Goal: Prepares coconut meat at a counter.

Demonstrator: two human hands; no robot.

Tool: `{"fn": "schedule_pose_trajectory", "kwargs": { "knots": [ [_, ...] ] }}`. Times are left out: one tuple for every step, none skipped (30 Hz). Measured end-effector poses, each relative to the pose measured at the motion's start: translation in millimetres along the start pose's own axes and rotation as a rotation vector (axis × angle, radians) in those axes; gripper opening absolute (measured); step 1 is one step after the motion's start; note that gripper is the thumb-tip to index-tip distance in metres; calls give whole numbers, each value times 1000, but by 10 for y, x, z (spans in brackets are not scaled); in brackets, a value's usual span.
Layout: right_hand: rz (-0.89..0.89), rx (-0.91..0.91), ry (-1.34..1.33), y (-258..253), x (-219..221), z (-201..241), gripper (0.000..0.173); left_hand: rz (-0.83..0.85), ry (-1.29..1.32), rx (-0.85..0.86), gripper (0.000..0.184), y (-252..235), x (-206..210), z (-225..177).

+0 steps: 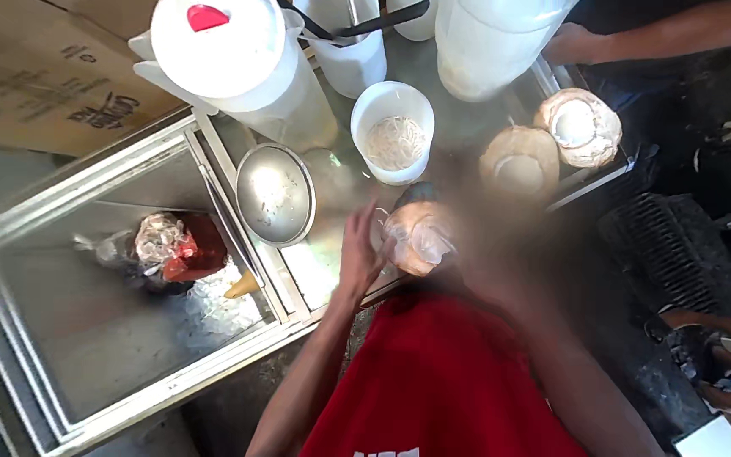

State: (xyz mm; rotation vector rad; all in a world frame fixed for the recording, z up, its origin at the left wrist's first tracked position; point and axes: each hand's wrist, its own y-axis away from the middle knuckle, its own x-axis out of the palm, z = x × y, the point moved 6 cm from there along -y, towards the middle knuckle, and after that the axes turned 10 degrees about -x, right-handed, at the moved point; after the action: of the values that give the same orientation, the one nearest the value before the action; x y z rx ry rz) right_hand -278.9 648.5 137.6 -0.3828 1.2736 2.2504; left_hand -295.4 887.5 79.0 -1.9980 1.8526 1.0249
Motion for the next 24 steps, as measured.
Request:
{"fn": "schedule_pose_trajectory", "kwargs": {
  "knots": [
    [-12,-2,2,-27,12,9,43,-59,199,-175,63,221,79,186],
    [-15,4,9,-44,44,31,42,-49,388,-369,55,454,227,335],
    [-17,15,19,-63,59,62,42,15,522,-515,51,621,409,393],
    [-19,27,34,-104,31,103,44,108,605,-596,50,678,588,346],
    [-9,33,52,-139,12,147,43,202,652,-630,53,694,737,251],
    [15,32,78,-147,24,185,41,242,684,-632,57,706,836,166],
    [45,27,119,-146,42,210,40,228,710,-615,61,685,876,130],
    [73,25,171,-144,41,224,40,171,728,-582,61,630,852,138],
    [99,24,223,-137,23,232,40,95,735,-562,54,563,775,175],
    [107,20,259,-136,-5,243,40,12,744,-553,45,499,665,233],
    [108,15,275,-144,-29,255,40,-62,773,-557,40,446,554,309],
    [104,8,264,-160,-38,266,39,-122,841,-577,37,409,489,397],
    [101,8,230,-183,-36,271,38,-153,929,-595,37,380,487,464],
    [96,11,185,-211,-27,274,37,-161,989,-583,37,356,541,487],
    [89,18,145,-232,-18,277,36,-168,1007,-542,39,335,637,467],
    [68,17,116,-258,-14,274,35,-194,999,-494,39,302,750,399],
    [48,18,91,-276,0,259,34,-251,998,-463,37,283,856,301],
    [40,30,58,-284,12,239,34,-325,1009,-445,38,266,936,203],
    [35,42,36,-295,-7,228,34,-382,1024,-419,42,216,970,107],
    [33,53,28,-304,-37,217,34,-412,1035,-383,47,165,967,27],
    [40,63,26,-305,-62,199,35,-431,1031,-340,49,134,950,-28],
    [43,64,18,-314,-89,181,36,-441,1013,-293,51,98,937,-61],
    [41,55,-3,-333,-98,160,36,-445,982,-256,55,69,951,-82],
    [38,42,-38,-345,-67,137,37,-446,958,-239,60,72,1004,-88]
  ]
}}
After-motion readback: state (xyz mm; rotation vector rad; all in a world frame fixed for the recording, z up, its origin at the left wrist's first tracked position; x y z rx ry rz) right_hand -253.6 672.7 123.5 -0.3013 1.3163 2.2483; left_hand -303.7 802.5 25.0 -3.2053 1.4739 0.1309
